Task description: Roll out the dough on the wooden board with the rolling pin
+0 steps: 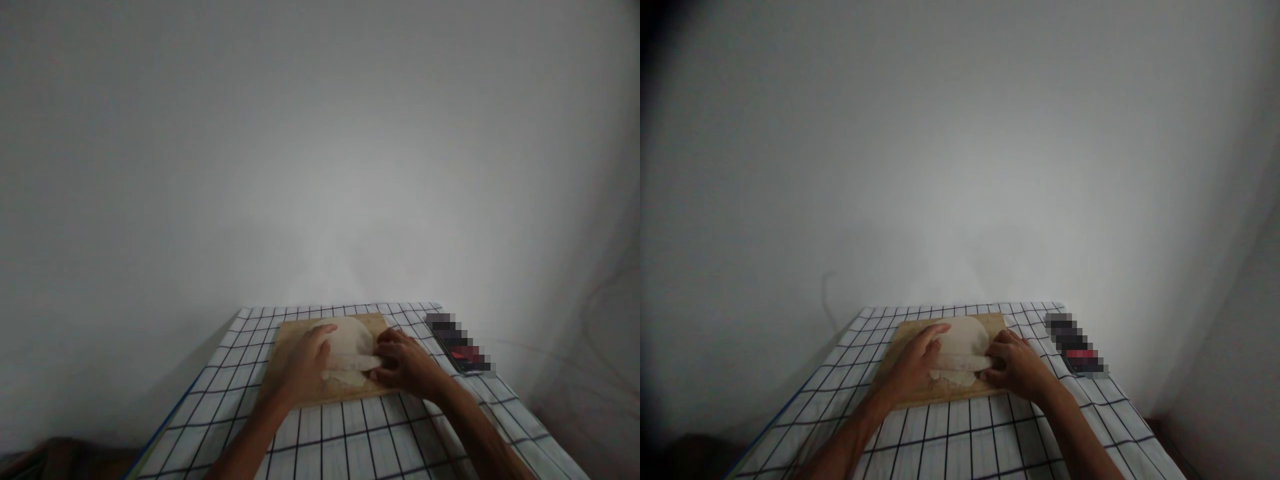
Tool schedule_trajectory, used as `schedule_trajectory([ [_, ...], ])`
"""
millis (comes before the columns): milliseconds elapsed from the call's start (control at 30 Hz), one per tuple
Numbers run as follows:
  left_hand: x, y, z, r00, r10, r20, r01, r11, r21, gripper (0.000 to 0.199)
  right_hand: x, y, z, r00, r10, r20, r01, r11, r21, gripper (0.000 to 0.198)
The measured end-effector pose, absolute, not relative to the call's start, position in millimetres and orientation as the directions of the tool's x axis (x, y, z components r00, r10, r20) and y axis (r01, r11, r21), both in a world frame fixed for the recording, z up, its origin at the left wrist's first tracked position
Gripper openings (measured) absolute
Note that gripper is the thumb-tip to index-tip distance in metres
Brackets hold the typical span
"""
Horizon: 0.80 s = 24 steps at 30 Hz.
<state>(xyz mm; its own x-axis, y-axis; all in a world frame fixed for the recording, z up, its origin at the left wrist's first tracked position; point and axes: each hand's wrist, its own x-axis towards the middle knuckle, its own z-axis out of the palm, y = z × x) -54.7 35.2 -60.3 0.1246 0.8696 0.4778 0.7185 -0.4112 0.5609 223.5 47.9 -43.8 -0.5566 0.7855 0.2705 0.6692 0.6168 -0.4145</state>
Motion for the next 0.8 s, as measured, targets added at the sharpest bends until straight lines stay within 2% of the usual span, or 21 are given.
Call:
schedule_trajectory([
  [167,-63.0,36.5,-55.9,0.015,0.881,0.472,0.623,-0.378,0.685,0.039,229.3,52.6,-43.8,-0.488,0.83,0.27,0.727,0.558,-0.401,0.025],
  [367,-64.8,32.6,-48.7,-0.127,0.81,0.573,0.683,-0.347,0.642,0.039,247.5,66.6,-53.2,-0.359,0.891,0.279,0.765,0.452,-0.458,0.027],
  [433,-58.5,26.8,-45.2,0.022,0.816,0.578,0.715,-0.417,0.562,0.038,250.3,68.4,-55.6,-0.335,0.906,0.258,0.784,0.421,-0.456,0.027],
  [500,-48.7,19.7,-41.5,0.261,0.809,0.527,0.719,-0.527,0.452,0.04,250.4,68.9,-57.9,-0.333,0.912,0.241,0.788,0.41,-0.46,0.028],
  [567,-38.3,13.7,-39.1,0.402,0.788,0.467,0.718,-0.588,0.373,0.043,249.0,68.9,-60.4,-0.329,0.914,0.237,0.783,0.404,-0.473,0.029],
  [800,-29.6,11.6,-40.9,0.474,0.788,0.393,0.75,-0.595,0.288,0.045,247.8,70.5,-64.6,-0.325,0.911,0.253,0.769,0.411,-0.491,0.032],
])
